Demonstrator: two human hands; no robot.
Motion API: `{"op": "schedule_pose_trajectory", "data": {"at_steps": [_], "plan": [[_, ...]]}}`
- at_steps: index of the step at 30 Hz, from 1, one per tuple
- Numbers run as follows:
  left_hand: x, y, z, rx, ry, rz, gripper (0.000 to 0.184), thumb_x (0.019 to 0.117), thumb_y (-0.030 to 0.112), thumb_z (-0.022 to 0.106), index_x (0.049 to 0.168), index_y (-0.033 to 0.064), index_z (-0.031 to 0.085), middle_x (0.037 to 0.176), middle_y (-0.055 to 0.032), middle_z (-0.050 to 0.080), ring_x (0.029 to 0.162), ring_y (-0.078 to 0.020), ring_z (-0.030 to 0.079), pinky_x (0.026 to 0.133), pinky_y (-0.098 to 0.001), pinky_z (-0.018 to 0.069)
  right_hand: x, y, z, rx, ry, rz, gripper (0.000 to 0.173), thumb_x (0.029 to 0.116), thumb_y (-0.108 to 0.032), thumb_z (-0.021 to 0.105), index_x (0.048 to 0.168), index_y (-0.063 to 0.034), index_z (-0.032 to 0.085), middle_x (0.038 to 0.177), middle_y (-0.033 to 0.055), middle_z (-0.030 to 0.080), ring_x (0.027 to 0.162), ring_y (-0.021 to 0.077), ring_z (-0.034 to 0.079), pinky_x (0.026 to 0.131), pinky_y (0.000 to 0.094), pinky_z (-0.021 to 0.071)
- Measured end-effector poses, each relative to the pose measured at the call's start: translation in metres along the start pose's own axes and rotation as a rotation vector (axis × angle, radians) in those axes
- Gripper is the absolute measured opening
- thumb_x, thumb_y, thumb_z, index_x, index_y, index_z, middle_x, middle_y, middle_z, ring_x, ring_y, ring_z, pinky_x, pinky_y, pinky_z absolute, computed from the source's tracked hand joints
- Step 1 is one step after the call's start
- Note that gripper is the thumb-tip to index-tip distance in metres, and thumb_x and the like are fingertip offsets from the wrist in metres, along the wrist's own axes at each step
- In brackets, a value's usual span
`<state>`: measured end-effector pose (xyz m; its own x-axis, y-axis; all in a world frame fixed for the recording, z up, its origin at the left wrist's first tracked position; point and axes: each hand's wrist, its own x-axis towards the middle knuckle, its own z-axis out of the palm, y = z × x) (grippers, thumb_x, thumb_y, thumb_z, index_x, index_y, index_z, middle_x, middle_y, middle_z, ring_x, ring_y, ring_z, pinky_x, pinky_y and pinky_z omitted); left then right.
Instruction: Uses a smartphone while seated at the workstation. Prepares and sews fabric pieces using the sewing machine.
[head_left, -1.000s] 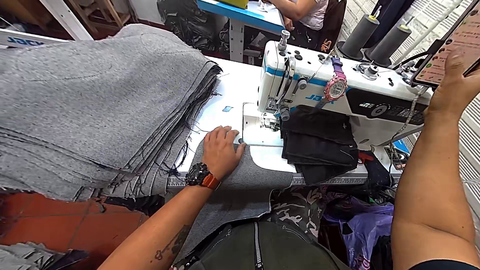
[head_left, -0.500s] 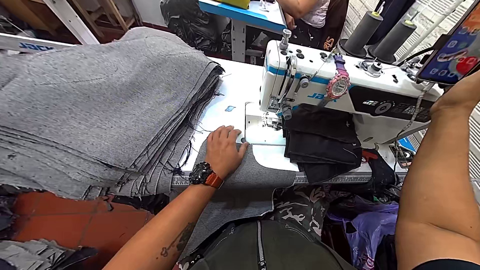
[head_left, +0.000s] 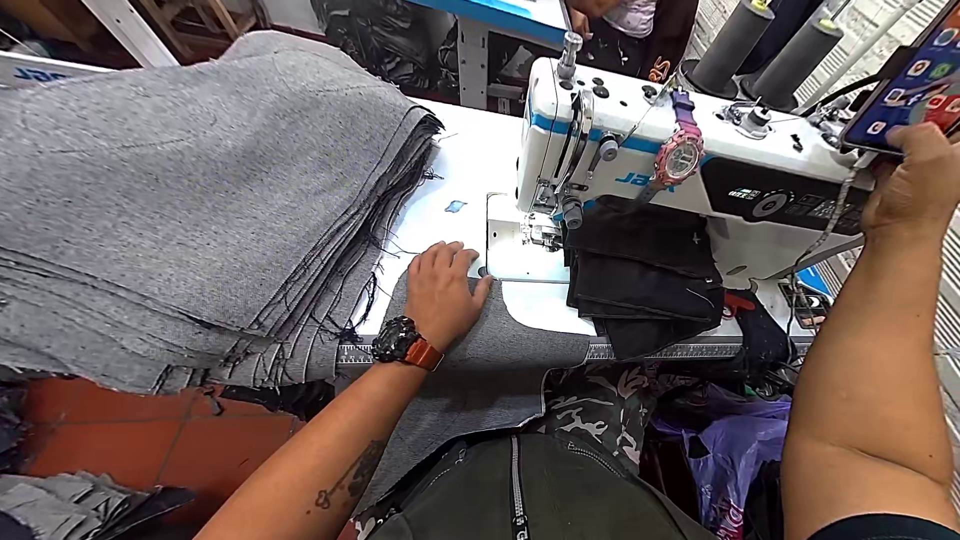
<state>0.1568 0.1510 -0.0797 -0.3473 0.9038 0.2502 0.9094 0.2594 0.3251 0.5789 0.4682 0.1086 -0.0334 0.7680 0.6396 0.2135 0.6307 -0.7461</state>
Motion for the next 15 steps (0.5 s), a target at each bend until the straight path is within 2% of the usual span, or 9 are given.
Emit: {"op": "schedule_pose_trajectory", "data": {"at_steps": [2, 5, 7, 11, 15], "plan": [[0.0, 0.001, -0.001, -0.015, -0.005, -0.004, 0.048, 0.101, 0.046, 0.055, 0.133, 0.0111, 0.064, 0.146, -0.0165, 0.057, 0.142, -0.0383, 0.046, 0.117, -0.0594, 0.0322, -0.001, 0.0, -0.002, 0.02, -0.032, -0.004, 0.076, 0.0783, -0.005, 0.068, 0.148, -0.0027, 0.038, 0.137, 0.01, 0.06, 0.124, 0.0195, 0.062, 0.101, 0.0395, 0.0564], [-0.001, 0.0, -0.002, -0.008, -0.008, -0.003, 0.048, 0.1009, 0.046, 0.054, 0.133, 0.0109, 0.064, 0.147, -0.0169, 0.056, 0.142, -0.0387, 0.046, 0.117, -0.0596, 0.0321, 0.001, 0.003, -0.004, 0.03, -0.051, -0.002, 0.075, 0.0792, -0.005, 0.068, 0.148, -0.003, 0.038, 0.137, 0.0107, 0.06, 0.123, 0.0207, 0.062, 0.1, 0.04, 0.0569], [-0.001, 0.001, -0.003, -0.001, -0.019, -0.005, 0.049, 0.1008, 0.046, 0.054, 0.133, 0.0111, 0.064, 0.147, -0.0162, 0.056, 0.143, -0.038, 0.046, 0.118, -0.0589, 0.0315, 0.0, 0.005, -0.003, 0.05, -0.055, -0.005, 0.074, 0.0827, -0.007, 0.066, 0.15, -0.0026, 0.036, 0.138, 0.012, 0.059, 0.125, 0.0221, 0.061, 0.103, 0.0412, 0.055], [-0.001, 0.001, -0.004, -0.002, -0.016, -0.003, 0.05, 0.1009, 0.046, 0.054, 0.134, 0.0101, 0.063, 0.147, -0.0174, 0.056, 0.143, -0.0388, 0.045, 0.118, -0.0591, 0.0308, 0.003, 0.001, 0.001, 0.029, -0.039, 0.046, 0.067, 0.0882, -0.016, 0.065, 0.148, -0.0033, 0.037, 0.136, 0.0105, 0.059, 0.123, 0.0193, 0.062, 0.103, 0.0377, 0.0545], [0.0, 0.001, -0.002, 0.002, -0.012, -0.005, 0.049, 0.1009, 0.047, 0.054, 0.134, 0.0108, 0.064, 0.147, -0.0165, 0.056, 0.143, -0.0376, 0.046, 0.118, -0.0591, 0.0315, 0.002, -0.01, 0.006, -0.021, 0.039, 0.154, 0.05, 0.0997, -0.03, 0.055, 0.143, -0.0065, 0.047, 0.132, 0.0064, 0.062, 0.119, 0.0151, 0.063, 0.1, 0.0349, 0.0553]]}}
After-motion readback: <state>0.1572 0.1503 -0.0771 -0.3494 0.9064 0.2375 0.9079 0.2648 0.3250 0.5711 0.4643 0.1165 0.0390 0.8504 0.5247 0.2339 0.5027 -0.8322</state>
